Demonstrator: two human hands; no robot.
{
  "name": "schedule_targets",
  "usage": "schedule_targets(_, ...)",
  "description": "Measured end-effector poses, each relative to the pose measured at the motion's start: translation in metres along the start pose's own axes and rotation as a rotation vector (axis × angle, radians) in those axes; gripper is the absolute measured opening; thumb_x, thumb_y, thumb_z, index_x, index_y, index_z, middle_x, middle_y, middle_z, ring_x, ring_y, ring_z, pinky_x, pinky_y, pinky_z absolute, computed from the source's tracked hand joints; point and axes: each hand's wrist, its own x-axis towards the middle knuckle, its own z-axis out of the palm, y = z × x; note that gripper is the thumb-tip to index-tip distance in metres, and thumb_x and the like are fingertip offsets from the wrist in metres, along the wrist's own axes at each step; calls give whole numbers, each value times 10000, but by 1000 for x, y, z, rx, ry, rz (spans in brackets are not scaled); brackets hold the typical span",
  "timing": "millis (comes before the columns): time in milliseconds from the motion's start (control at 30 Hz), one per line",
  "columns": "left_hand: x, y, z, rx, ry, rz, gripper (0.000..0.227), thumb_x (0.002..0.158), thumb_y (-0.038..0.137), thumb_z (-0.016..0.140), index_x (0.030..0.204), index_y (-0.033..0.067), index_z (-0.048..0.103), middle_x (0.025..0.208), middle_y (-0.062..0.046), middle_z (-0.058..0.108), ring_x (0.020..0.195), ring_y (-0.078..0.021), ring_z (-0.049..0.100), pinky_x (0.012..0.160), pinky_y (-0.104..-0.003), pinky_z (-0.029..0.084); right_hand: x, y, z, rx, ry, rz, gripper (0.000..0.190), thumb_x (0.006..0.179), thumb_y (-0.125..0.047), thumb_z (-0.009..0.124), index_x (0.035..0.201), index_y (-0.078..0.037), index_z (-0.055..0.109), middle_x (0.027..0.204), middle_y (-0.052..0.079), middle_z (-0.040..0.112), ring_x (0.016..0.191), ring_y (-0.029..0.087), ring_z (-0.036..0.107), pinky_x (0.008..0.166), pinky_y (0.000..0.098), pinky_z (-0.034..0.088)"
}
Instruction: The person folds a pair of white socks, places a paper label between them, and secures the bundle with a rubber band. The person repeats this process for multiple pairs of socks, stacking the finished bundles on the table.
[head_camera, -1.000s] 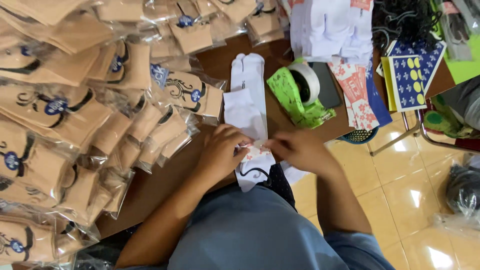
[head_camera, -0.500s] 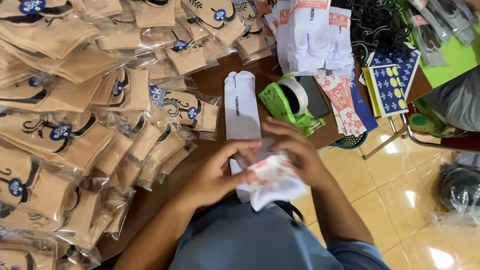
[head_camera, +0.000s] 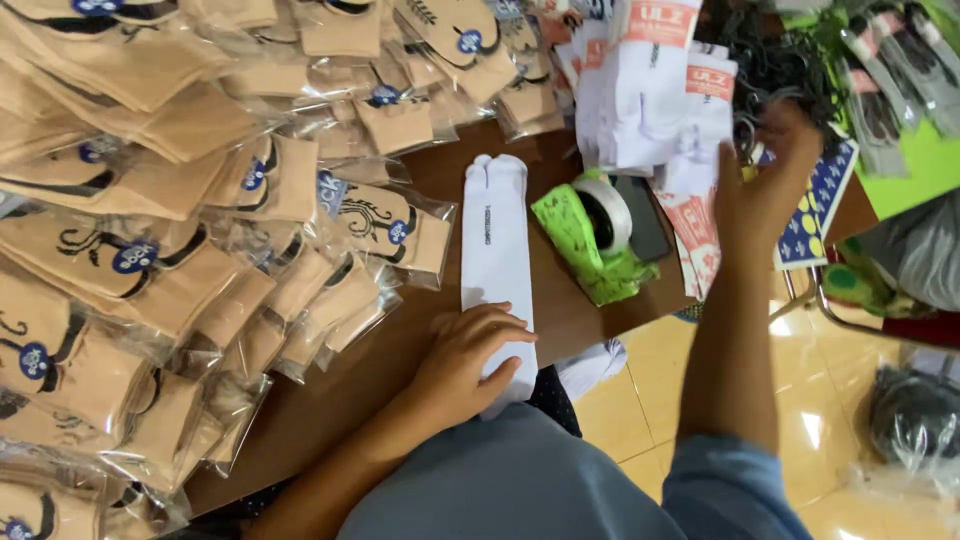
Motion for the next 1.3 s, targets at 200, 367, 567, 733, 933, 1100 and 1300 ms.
schedule_targets(200, -3, -8, 9, -141, 235, -3, 233, 900, 93, 698, 1122, 153, 741, 1045, -30, 741, 1117, -312, 688, 958, -442, 523, -63, -169, 95, 182, -381, -74, 323, 789, -12, 781, 1083, -143, 752, 1078, 58, 697, 1041, 293, 663, 893, 366, 534)
schedule_targets(367, -12, 9, -9, -244, 242, 25, 233, 920, 48, 665, 1133, 106, 739, 1076, -62, 735, 1114, -315, 687, 998, -438, 516, -59, -162, 192, -405, -817, 91, 612, 911, -56, 595, 1497, -40, 420, 1415, 281, 465, 1350, 566, 431, 931, 511, 615)
schedule_targets(567, -31, -15, -34, -228, 523, -165, 618, 917, 92, 725, 1430, -58, 415, 1386, -326, 467, 1310, -529, 458, 1078, -545, 422, -62, -204, 93, 519, -403, -66, 393, 763, 94, 735, 1079, -140, 724, 1003, 35, 673, 953, 314, 696, 852, 379, 553)
schedule_targets(733, -11, 7, -45, -532, 527, -127, 711, 830, 155, 821, 1398, 6, 420, 1343, -256, 527, 1294, -411, 479, 1076, -520, 389, -59, -296, -10, 869, -231, -212, 179, 788, 135, 756, 871, -18, 715, 864, 152, 630, 956, 517, 715, 861, 580, 588)
schedule_targets(933, -7, 54, -57, -416, 584, 6, 376, 778, 229, 883, 1052, 82, 672, 899, -94, 756, 826, -230, 742, 732, -314, 585, -40, -297, -42, 1009, -120, -291, 223, 746, 90, 838, 805, 5, 641, 802, 165, 587, 935, 571, 730, 840, 606, 612)
schedule_targets(1100, -23, 68, -53, -427, 424, -40, 399, 880, 268, 775, 1120, 61, 533, 936, -47, 644, 807, -162, 635, 715, -314, 510, -20, -323, -78, 969, -281, -256, 200, 854, -29, 784, 921, -48, 597, 884, 126, 571, 880, 349, 684, 862, 462, 680)
schedule_targets(1300, -55, 9, 8, -408, 241, -97, 263, 830, 219, 831, 1025, 81, 720, 977, -45, 766, 927, -126, 694, 855, -309, 569, -30, -315, -92, 855, -185, -362, 349, 959, -133, 771, 1247, -85, 580, 1182, 178, 626, 1078, 279, 725, 894, 324, 672)
